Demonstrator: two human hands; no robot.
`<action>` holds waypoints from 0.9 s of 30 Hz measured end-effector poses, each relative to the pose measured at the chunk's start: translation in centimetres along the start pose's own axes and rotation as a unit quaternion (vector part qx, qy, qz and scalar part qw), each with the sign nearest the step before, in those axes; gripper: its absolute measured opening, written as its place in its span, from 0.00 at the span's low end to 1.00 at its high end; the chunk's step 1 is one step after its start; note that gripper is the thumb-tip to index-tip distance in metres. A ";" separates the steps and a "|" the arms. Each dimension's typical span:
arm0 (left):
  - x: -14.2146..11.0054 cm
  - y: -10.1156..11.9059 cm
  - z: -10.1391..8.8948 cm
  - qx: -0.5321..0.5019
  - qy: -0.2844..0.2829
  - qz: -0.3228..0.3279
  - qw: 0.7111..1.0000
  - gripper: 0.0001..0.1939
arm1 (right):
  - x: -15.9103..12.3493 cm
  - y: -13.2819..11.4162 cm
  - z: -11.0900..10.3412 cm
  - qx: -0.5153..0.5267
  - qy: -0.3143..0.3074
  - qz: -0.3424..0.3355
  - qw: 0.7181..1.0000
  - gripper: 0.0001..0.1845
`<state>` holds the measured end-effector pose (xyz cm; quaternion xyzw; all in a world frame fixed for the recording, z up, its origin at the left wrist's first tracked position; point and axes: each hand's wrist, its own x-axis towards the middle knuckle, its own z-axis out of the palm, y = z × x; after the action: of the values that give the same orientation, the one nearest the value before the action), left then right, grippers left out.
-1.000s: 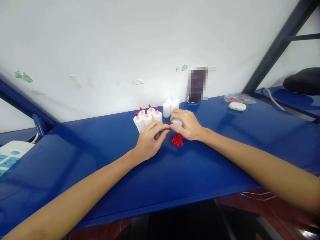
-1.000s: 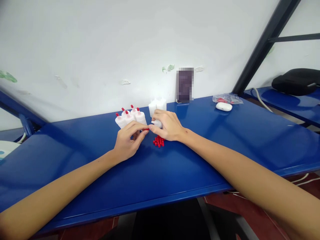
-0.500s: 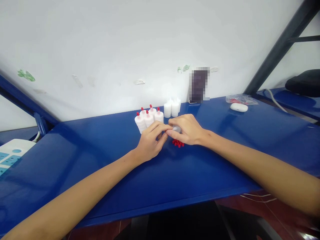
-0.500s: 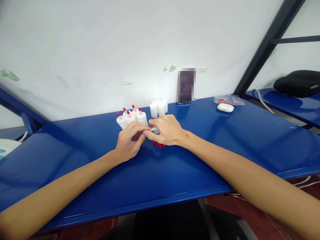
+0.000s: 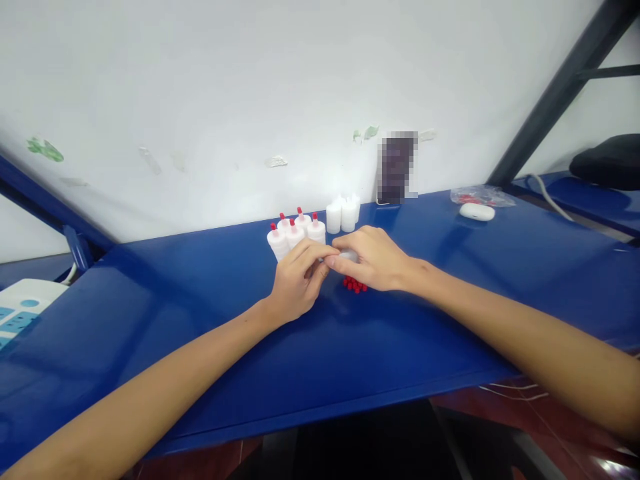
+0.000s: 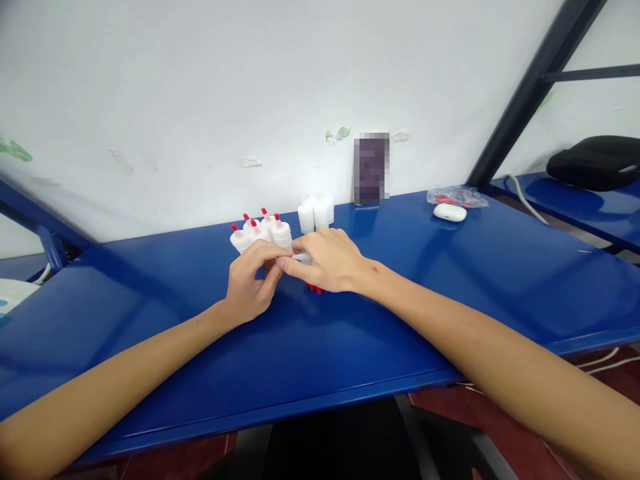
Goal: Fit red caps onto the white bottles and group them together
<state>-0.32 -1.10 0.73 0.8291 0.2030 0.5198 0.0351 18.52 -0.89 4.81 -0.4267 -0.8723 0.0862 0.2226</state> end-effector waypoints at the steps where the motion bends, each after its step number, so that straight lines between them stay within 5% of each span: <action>1: 0.0 0.0 0.0 0.001 0.001 -0.001 1.000 0.06 | 0.0 0.0 0.0 0.005 -0.002 0.000 1.000 0.28; 20: -0.1 -0.1 0.2 -0.009 -0.049 0.009 0.999 0.05 | -0.1 -0.1 0.2 0.026 0.005 -0.052 0.998 0.17; 27: -1.0 0.7 -2.0 0.000 -0.008 -0.162 0.987 0.04 | 0.4 2.9 0.1 0.095 0.089 -0.048 0.990 0.15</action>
<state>-2.27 -2.44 1.03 0.7896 0.3340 0.5004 0.1208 20.34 1.27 3.88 -0.3674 -0.8563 0.1193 0.3429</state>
